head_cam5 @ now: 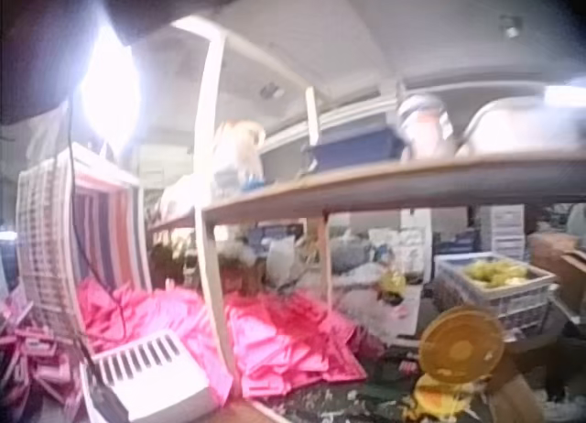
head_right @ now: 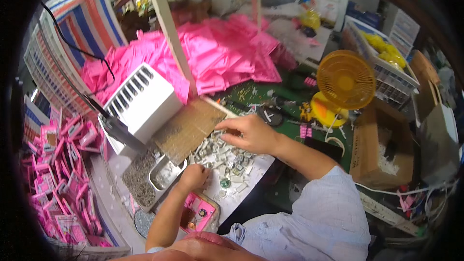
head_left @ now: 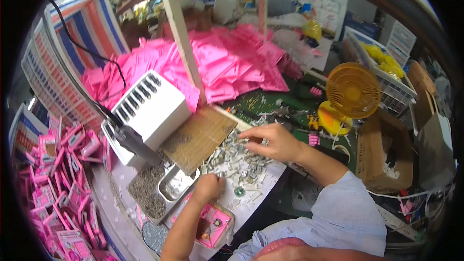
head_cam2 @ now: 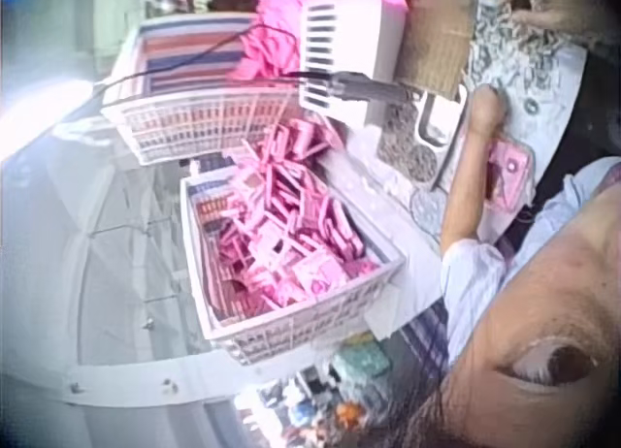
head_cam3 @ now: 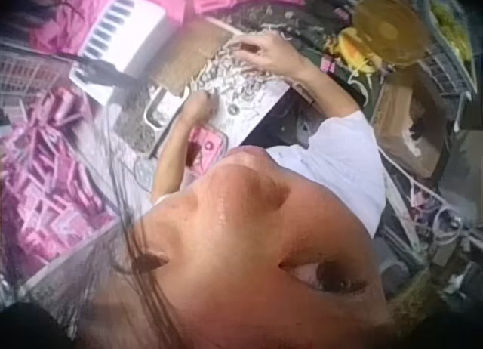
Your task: Assembling the internal components of pink toy guns, including soldering wires and using a power screwdriver to secure parts.
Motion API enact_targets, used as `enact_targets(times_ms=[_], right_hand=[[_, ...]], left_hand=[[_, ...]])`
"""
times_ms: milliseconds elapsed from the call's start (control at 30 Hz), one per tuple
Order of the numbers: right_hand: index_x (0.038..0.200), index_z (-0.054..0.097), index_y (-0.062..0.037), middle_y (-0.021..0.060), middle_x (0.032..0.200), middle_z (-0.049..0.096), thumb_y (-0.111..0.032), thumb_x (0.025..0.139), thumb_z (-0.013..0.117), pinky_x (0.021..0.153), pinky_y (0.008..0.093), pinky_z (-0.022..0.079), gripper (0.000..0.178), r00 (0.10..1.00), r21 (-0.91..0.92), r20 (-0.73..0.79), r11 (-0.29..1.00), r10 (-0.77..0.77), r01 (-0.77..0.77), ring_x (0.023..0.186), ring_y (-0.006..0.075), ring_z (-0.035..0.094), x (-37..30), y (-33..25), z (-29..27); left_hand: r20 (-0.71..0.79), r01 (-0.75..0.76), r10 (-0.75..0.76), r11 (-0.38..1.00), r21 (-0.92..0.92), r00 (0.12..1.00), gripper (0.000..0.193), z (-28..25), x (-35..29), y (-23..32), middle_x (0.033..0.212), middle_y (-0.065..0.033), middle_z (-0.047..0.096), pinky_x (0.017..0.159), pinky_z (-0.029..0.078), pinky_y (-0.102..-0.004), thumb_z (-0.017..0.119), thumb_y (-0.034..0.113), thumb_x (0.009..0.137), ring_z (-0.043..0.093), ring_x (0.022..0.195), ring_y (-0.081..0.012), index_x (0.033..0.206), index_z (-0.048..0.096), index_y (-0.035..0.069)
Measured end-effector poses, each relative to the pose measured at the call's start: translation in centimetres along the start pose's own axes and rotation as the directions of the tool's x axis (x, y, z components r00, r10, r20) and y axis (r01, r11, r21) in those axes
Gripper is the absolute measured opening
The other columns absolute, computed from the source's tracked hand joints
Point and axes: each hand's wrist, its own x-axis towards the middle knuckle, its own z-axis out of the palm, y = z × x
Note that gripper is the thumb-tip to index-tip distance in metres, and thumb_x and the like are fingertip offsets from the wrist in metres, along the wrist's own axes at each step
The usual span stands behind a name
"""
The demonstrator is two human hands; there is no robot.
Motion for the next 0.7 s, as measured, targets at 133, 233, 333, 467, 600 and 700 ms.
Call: enact_targets(times_ms=[133,233,333,467,600,700], right_hand=[[0.108,0.073,-0.0043,0.0143,0.090,0.073,-0.015,0.089,0.071,0.069,0.0352,0.054,0.022,0.988,-0.188,-0.065,0.974,-0.140,0.125,0.072,0.0245,0.070,-1.7,-6.2,-5.4],[0.103,0.074,-0.0011,0.0101,0.088,0.074,-0.014,0.089,0.073,0.069,0.0291,0.054,0.019,0.994,-0.361,-0.094,0.932,-0.053,0.015,0.074,0.0158,0.069,-3.5,-8.4,-9.0],[0.104,0.074,-0.0001,0.0069,0.082,0.073,-0.020,0.093,0.070,0.069,0.0282,0.054,0.023,0.926,-0.426,-0.369,0.872,0.079,-0.244,0.074,0.0115,0.069,-5.7,-6.3,-12.9],[0.102,0.075,-0.0053,0.0121,0.086,0.075,-0.023,0.090,0.068,0.071,0.0345,0.055,0.023,0.953,-0.609,-0.284,0.747,0.107,-0.265,0.076,0.0238,0.073,-6.6,-3.8,-13.3],[0.102,0.074,-0.0040,0.0133,0.087,0.074,-0.021,0.087,0.070,0.074,0.0386,0.055,0.023,0.890,-0.533,-0.395,0.732,0.227,-0.423,0.082,0.0286,0.072,-8.4,0.1,-12.5],[0.098,0.075,-0.0048,0.0154,0.095,0.075,-0.016,0.084,0.069,0.080,0.0431,0.056,0.019,0.787,-0.744,-0.288,0.389,0.546,-0.543,0.091,0.0338,0.072,-13.7,9.7,-14.9]], left_hand=[[-0.212,0.084,-0.069,0.995,0.061,0.975,0.041,2.1,-4.8,2.1,0.086,-0.0257,0.071,0.080,0.057,-0.0518,0.068,0.041,0.089,0.071,0.085,-0.0432,0.087,0.074,0.001],[-0.424,-0.031,0.001,0.997,-0.064,0.906,0.032,0.2,-6.7,1.7,0.081,-0.0223,0.071,0.072,0.057,-0.0498,0.073,0.035,0.088,0.070,0.080,-0.0422,0.087,0.070,0.003],[-0.431,-0.075,0.013,0.989,-0.127,0.902,0.030,-1.1,-11.0,3.5,0.077,-0.0189,0.071,0.069,0.055,-0.0474,0.073,0.033,0.089,0.070,0.074,-0.0389,0.087,0.070,0.003],[-0.411,-0.133,0.044,0.973,-0.191,0.911,0.027,-0.3,-13.8,4.1,0.076,-0.0176,0.071,0.068,0.054,-0.0445,0.073,0.028,0.090,0.070,0.071,-0.0359,0.086,0.069,0.001],[-0.415,-0.151,0.013,0.941,-0.302,0.910,0.022,-0.4,-16.9,4.9,0.075,-0.0167,0.070,0.063,0.052,-0.0407,0.073,0.021,0.091,0.068,0.065,-0.0319,0.085,0.068,0.000],[-0.409,-0.184,0.028,0.920,-0.347,0.912,0.019,0.3,-17.3,6.4,0.073,-0.0160,0.069,0.059,0.051,-0.0378,0.073,0.016,0.090,0.067,0.061,-0.0282,0.085,0.068,-0.001]])
